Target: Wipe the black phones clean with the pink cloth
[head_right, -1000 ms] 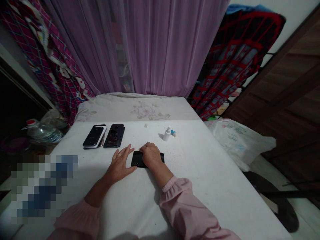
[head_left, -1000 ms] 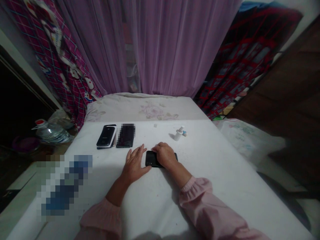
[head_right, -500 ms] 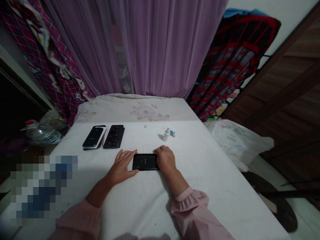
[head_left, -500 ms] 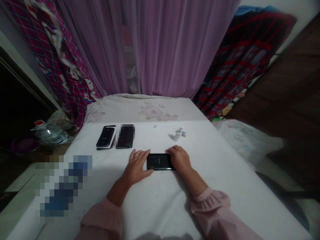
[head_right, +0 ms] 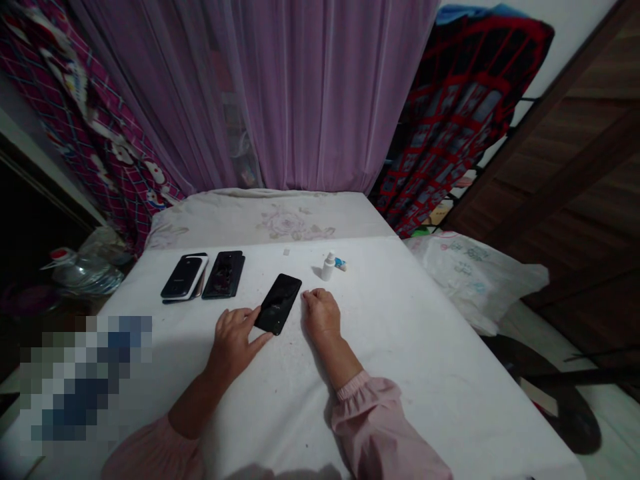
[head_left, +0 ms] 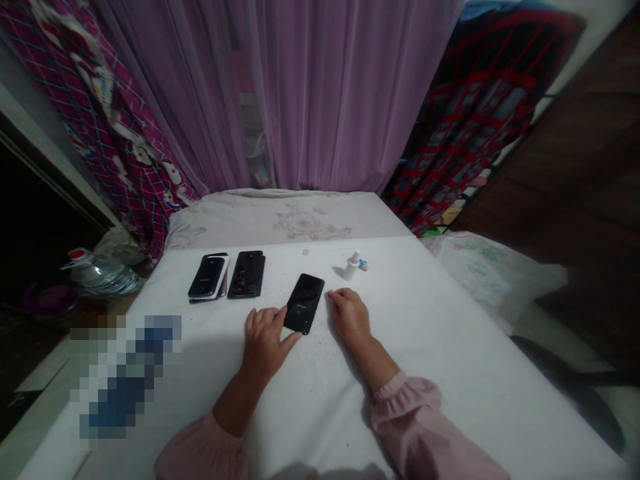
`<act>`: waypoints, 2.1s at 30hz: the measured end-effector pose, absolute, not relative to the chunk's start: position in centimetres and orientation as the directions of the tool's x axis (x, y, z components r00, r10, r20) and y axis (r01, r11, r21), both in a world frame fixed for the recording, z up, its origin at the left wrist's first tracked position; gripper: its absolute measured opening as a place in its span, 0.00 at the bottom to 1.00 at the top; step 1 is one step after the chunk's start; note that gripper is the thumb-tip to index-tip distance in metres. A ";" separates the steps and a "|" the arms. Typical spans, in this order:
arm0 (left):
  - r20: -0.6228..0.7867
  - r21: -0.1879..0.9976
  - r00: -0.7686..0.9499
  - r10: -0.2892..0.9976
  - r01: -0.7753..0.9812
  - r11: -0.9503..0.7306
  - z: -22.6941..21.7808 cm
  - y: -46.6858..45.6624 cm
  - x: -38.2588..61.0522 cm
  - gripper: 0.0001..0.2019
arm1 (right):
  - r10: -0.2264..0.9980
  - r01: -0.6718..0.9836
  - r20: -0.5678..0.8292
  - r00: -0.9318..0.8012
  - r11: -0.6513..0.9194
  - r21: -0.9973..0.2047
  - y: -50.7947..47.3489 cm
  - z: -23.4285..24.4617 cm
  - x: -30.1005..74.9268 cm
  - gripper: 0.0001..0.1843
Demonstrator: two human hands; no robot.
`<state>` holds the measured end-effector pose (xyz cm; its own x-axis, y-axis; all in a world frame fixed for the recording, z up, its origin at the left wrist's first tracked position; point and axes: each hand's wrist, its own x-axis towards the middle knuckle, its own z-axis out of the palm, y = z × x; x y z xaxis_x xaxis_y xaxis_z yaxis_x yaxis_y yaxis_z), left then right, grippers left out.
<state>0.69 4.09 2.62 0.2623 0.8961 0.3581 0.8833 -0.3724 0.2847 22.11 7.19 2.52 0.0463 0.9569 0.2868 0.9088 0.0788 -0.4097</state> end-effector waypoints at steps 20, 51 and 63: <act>0.343 0.347 0.212 0.915 0.877 -0.333 2.7 4.1 1.7 0.23 | 0.947 0.871 0.263 -0.185 0.282 -0.402 1.7 5.5 20.2 0.14; 0.266 0.306 0.411 0.872 0.822 -0.481 1.0 5.0 -1.3 0.30 | 0.856 0.772 0.387 -0.342 0.491 -0.404 5.3 1.7 17.0 0.18; 0.284 0.296 0.422 0.861 0.816 -0.497 0.7 5.2 -1.3 0.30 | 0.938 0.900 0.337 -0.083 0.216 -0.378 6.5 1.9 20.6 0.14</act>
